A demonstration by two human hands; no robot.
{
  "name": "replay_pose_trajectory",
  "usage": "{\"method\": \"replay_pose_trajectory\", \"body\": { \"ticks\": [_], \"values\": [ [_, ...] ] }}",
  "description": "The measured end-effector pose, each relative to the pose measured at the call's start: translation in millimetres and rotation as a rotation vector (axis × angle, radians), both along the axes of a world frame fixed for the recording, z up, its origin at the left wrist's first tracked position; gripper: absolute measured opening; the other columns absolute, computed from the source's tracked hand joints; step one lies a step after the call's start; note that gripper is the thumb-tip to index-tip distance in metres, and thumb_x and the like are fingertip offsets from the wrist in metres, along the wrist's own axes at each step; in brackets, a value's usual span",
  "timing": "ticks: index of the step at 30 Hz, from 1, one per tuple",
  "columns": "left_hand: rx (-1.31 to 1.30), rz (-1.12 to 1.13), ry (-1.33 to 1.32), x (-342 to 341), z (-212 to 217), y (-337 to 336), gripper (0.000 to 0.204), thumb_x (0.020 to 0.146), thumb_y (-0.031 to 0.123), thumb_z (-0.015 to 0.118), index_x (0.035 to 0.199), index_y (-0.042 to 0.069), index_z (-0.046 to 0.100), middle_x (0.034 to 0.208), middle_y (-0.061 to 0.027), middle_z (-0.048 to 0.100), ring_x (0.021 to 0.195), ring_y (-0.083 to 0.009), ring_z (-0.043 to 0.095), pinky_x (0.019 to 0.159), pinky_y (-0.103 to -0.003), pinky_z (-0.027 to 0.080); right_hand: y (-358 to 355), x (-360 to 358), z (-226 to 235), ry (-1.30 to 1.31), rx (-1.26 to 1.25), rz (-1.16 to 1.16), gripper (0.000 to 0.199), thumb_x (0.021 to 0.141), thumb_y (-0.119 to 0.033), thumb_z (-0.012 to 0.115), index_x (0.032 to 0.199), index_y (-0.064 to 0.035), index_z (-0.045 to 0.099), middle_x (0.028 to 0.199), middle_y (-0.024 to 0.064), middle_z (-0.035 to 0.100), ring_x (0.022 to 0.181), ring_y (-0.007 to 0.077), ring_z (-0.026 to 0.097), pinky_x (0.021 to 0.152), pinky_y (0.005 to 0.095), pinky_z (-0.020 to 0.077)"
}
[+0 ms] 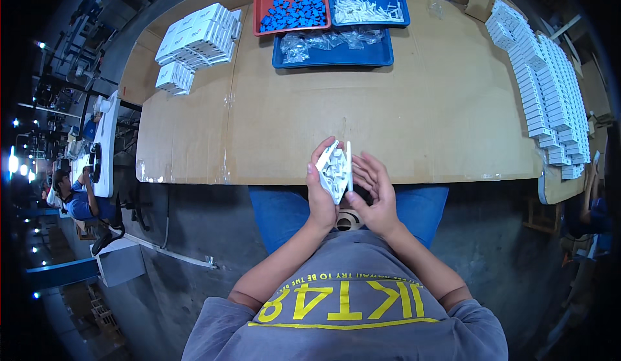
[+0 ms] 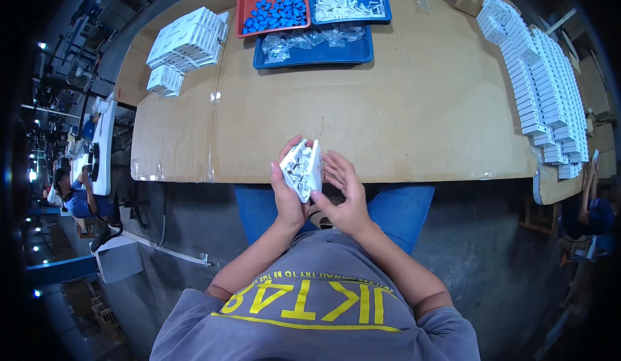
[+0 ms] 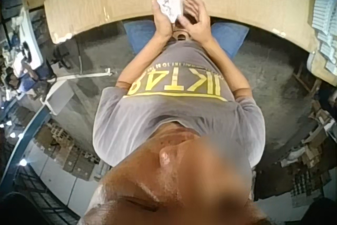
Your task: The person assembles electronic components by hand, placing blue plastic connectors, white plastic pins, and instruction sheets into plastic baggies, then packaging the baggies into small cardboard boxes.
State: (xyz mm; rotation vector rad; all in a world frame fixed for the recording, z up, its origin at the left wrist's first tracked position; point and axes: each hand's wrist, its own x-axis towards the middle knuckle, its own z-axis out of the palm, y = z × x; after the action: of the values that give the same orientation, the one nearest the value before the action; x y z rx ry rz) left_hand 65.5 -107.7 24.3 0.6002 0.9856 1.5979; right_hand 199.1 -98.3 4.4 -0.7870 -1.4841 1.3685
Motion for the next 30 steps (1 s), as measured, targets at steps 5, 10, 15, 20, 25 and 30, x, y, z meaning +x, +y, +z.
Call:
{"method": "replay_pose_trajectory", "body": {
  "ticks": [5,10,15,20,25,30],
  "values": [
    [0.021,0.051,-0.055,-19,-9,16,0.07,0.111,0.057,0.018,0.153,0.005,0.038,0.144,-0.0158,0.056,0.13,-0.0248,0.057,0.107,-0.04,0.051,33,13,9,0.234,-0.25,-0.007,0.091,0.09,-0.001,0.067,0.164,-0.0101,0.015,0.139,0.0149,0.046,0.129,0.0286,0.058,0.107,0.041,0.0497],
    [0.058,0.052,0.43,-49,-55,35,0.062,0.111,0.05,0.038,0.152,0.004,0.038,0.145,-0.0143,0.052,0.137,-0.0262,0.05,0.117,-0.038,0.037,74,36,-23,-0.232,0.012,-0.091,0.071,0.087,-0.007,0.077,0.147,-0.0072,0.04,0.132,0.0185,0.057,0.13,0.0272,0.057,0.111,0.0468,0.0458],
    [0.073,0.059,0.96,-85,-81,26,0.045,0.107,0.02,0.047,0.146,-0.001,0.047,0.145,-0.0235,0.051,0.137,-0.0369,0.047,0.117,-0.044,0.034,87,52,-34,-0.766,0.237,-0.018,0.056,0.084,-0.028,0.081,0.13,-0.0071,0.058,0.158,0.0323,0.039,0.152,0.0471,0.028,0.125,0.0605,0.0172],
    [0.107,0.141,1.245,-102,-76,14,0.043,0.101,0.021,0.055,0.139,0.002,0.057,0.152,-0.0217,0.047,0.138,-0.0414,0.046,0.115,-0.05,0.034,76,57,-47,-0.917,0.396,-0.136,0.043,0.085,-0.028,0.081,0.122,-0.0105,0.069,0.161,0.0249,0.039,0.154,0.0475,0.025,0.121,0.069,0.0163],
    [0.164,-0.04,1.577,-92,-74,7,0.049,0.093,0.029,0.071,0.137,0.009,0.062,0.153,-0.0189,0.046,0.143,-0.0378,0.043,0.115,-0.056,0.033,72,52,-53,-0.959,0.458,-0.042,0.035,0.091,-0.028,0.075,0.12,-0.0085,0.072,0.159,0.0167,0.045,0.153,0.0416,0.03,0.122,0.0686,0.0139],
    [0.106,-0.01,1.543,-88,-84,28,0.048,0.09,0.03,0.075,0.132,0.009,0.065,0.149,-0.0196,0.049,0.14,-0.0369,0.046,0.116,-0.058,0.033,89,31,-57,-0.943,0.436,-0.057,0.031,0.096,-0.025,0.068,0.122,-0.0076,0.07,0.154,0.0122,0.052,0.152,0.0366,0.035,0.123,0.0682,0.0098]
  ]
}}
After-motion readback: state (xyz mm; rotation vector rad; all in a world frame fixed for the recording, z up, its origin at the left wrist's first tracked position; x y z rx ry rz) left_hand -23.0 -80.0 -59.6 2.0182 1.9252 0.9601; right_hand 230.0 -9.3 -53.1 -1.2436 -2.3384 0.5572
